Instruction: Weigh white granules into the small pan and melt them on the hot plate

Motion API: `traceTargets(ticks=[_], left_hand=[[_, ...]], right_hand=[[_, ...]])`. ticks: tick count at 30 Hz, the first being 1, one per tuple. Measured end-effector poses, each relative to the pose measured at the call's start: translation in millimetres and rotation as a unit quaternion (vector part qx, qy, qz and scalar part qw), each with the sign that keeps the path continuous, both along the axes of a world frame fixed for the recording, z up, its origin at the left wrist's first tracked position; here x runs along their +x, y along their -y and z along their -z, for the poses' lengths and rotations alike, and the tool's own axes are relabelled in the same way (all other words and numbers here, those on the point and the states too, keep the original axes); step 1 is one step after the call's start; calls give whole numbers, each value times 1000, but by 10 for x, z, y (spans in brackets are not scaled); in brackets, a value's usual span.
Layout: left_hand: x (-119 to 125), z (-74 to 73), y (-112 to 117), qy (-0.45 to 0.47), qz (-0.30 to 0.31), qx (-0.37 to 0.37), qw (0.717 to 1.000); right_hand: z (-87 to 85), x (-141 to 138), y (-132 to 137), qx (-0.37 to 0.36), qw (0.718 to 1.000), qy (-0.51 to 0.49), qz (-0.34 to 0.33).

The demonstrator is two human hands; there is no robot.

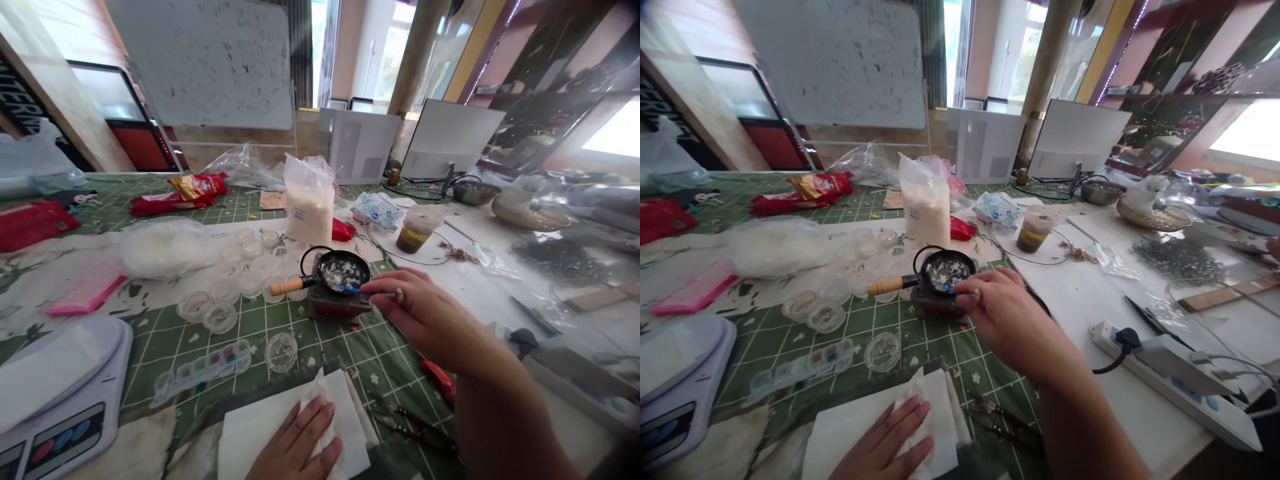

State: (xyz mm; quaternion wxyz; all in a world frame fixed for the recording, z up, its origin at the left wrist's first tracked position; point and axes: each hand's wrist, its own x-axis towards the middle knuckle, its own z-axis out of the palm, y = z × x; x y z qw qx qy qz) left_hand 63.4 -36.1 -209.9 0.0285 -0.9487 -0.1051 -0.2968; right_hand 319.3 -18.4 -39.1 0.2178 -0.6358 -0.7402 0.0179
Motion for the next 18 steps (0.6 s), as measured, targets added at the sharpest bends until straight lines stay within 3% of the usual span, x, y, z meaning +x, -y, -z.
traceTargets(ticks=[2,6,10,14,18], left_hand=[[-8,-16,-11,7,5,-1,1000],[-33,-61,-43,2,36,-24,999],[-32,-103,-61,7,57,-31,998],[1,-132,-54,9,52,-29,998],[19,-116,-41,6,28,-53,998]], right_hand=[[5,-3,-11,-9,1000,-7,-3],[11,5,-24,5,998,5,58],[8,-6,-16,-7,1000,-11,10],[-1,18,-13,1,998,14,60],[-9,55,17,-5,1000,13,19]])
